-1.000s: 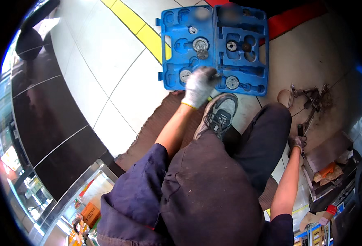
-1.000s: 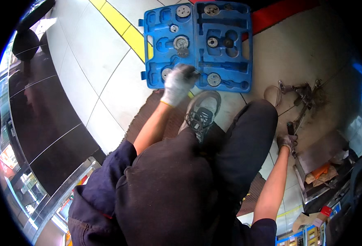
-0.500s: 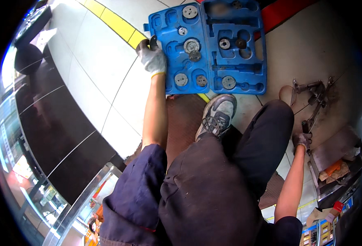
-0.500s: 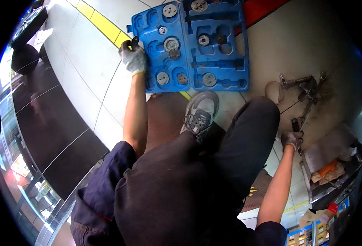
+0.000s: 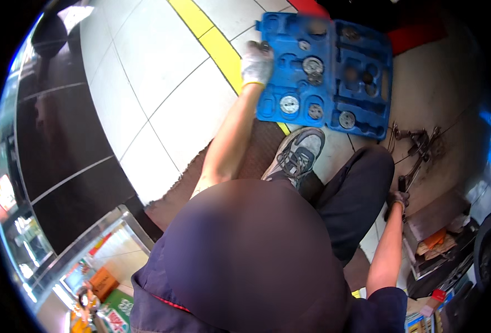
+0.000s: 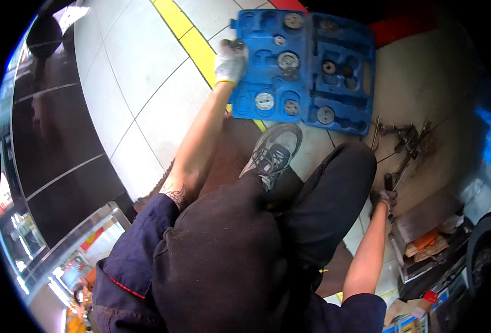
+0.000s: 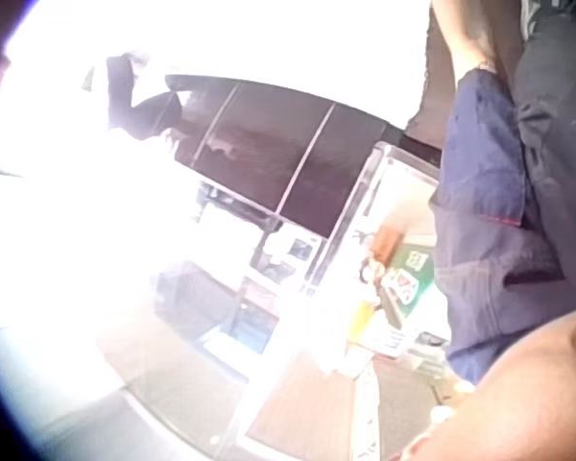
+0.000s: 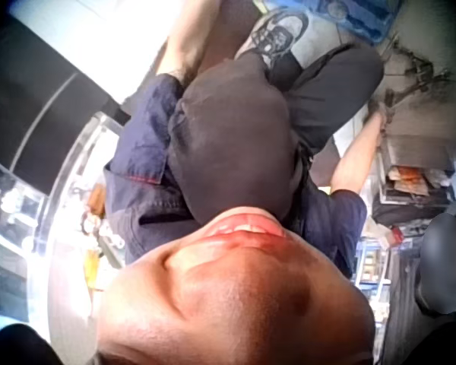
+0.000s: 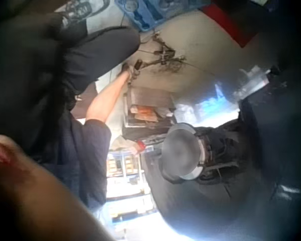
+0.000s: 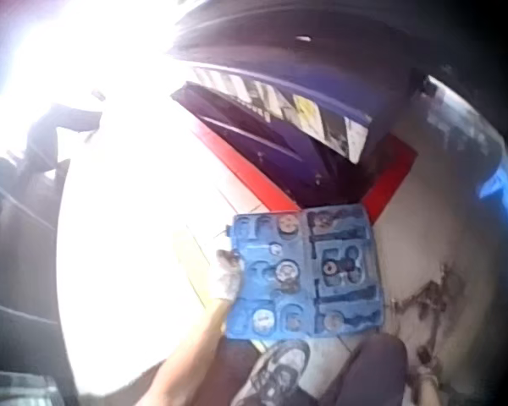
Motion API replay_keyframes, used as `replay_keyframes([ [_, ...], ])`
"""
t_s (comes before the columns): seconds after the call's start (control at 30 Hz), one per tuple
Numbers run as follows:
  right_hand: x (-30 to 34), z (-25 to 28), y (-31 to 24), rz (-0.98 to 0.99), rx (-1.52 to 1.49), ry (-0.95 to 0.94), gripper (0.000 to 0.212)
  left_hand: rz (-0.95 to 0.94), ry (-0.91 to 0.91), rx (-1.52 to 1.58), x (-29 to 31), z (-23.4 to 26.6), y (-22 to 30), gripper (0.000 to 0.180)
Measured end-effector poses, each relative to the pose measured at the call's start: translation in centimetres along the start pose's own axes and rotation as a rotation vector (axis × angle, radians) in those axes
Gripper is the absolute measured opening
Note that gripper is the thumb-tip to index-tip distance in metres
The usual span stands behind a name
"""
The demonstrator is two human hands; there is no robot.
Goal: The person sits on the floor and selects various metal discs and rings from a blue organizer case. They use a socket wrench and a spanner to tighten and adjust components, assembling them into a small mechanical assembly.
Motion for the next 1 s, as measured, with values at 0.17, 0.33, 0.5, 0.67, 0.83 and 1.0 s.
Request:
replay_keyframes([
  [0.17,1.5,-0.2,-1.6,0.020,-0.079,-0.038,0.080,-0.066,-0.138,-0.139,3.2,-2.6,1.2,0.044],
  [0.33,0.1,-0.2,-0.7,-0.002,-0.055,-0.030,0.078,0.032,-0.305,-0.052,1.4,-0.1,2.6,0.049],
  [0.5,3.8,1.6,-1.2,0.004,-0.020,-0.045,0.083,-0.281,-0.056,-0.282,-3.4,1.1,7.0,0.032],
  [0.67,6.3,3.1,-1.6,0.050,-0.002,-0.090,0.088,-0.640,-0.079,-0.596,-6.1,-3.1,9.1,0.020],
  [0.83,6.0,2.9,-1.5,0.034,0.014,-0.076,0.091,-0.536,-0.122,-0.665,-5.1,-6.4,6.2,0.025],
  [1.0,5.9,2.2,-1.5,0.069,-0.004,-0.001,0.081,-0.626,-0.078,-0.549,-5.8,-5.5,4.5,0.031],
])
Point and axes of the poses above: each hand's wrist, its own x-axis away from the middle knuckle, its own z-axis out of the back of the hand, y = z × x, the point moved 4 cm from there along -x, towards the middle knuckle, and after that the axes turned 5 degrees about x, right-handed, at the moved point
